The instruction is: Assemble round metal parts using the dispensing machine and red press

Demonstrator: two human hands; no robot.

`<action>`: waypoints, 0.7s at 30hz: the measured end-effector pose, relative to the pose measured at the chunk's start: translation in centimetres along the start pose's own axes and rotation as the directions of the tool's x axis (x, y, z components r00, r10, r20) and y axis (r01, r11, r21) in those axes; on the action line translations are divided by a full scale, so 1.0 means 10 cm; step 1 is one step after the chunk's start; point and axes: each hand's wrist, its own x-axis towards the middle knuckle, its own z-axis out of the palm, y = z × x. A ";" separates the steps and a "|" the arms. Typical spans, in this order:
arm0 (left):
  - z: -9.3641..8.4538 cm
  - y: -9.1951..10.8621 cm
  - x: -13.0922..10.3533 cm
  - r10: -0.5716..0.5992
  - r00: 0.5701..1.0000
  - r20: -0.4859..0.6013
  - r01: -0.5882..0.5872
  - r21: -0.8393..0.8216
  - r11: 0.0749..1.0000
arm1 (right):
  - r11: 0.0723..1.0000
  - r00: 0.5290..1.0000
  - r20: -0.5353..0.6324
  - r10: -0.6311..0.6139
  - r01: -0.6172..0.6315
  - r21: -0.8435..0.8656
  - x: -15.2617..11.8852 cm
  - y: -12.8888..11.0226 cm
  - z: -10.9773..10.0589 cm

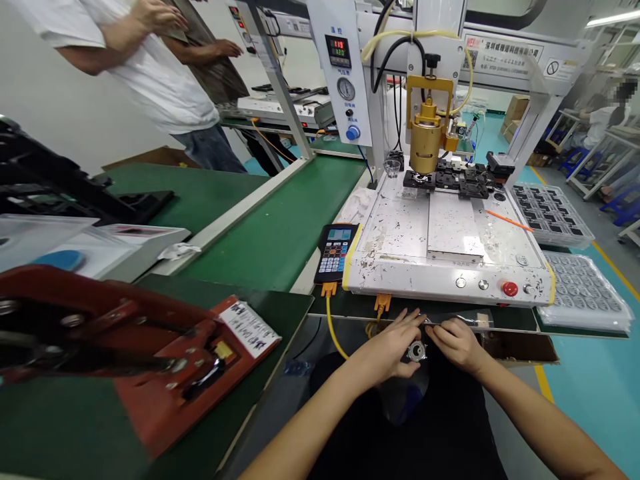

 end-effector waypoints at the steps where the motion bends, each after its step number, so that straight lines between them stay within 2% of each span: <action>1: -0.02 0.00 0.00 -0.003 1.000 0.005 0.003 -0.004 1.000 | 1.000 1.000 -0.006 -0.012 0.012 0.007 0.00 -0.05 -0.02; 4: -0.05 0.01 0.00 -0.011 1.000 0.019 0.011 -0.022 1.000 | 1.000 0.999 -0.046 0.010 -0.009 0.021 0.05 -0.26 -0.20; 6: -0.05 0.00 0.01 -0.017 1.000 0.025 0.018 -0.040 0.999 | 0.995 0.989 -0.108 0.099 -0.099 0.006 0.13 -0.33 -0.46; 8: -0.05 -0.01 0.02 -0.025 0.999 0.023 0.026 -0.058 0.998 | 0.968 0.951 -0.200 0.238 -0.249 -0.035 0.27 -0.27 -0.80; 10: -0.03 -0.02 0.02 -0.031 0.999 0.015 0.032 -0.069 0.997 | 0.910 0.885 -0.287 0.367 -0.405 -0.085 0.46 -0.04 -1.18; 12: -0.01 -0.02 0.03 -0.034 0.999 0.006 0.034 -0.071 0.997 | 0.830 0.812 -0.326 0.485 -0.544 -0.120 0.65 0.31 -1.52; 14: 0.01 -0.02 0.02 -0.036 0.999 -0.002 0.035 -0.073 0.997 | 0.788 0.787 -0.283 0.548 -0.600 -0.140 0.79 0.67 -1.76; 16: 0.02 -0.01 0.01 -0.034 0.999 -0.010 0.034 -0.075 0.997 | 0.777 0.785 -0.254 0.565 -0.610 -0.155 0.88 0.90 -1.89; 17: 0.03 0.00 0.01 -0.033 0.999 -0.014 0.032 -0.078 0.996 | 0.778 0.786 -0.257 0.562 -0.608 -0.159 0.90 0.93 -1.91; 19: 0.04 0.01 0.00 -0.033 0.999 -0.024 0.031 -0.087 0.996 | 0.784 0.787 -0.287 0.546 -0.600 -0.156 0.91 0.81 -1.85; 21: 0.05 0.03 0.02 -0.038 0.999 -0.033 0.035 -0.099 0.994 | 0.814 0.804 -0.291 0.519 -0.568 -0.117 0.90 0.51 -1.66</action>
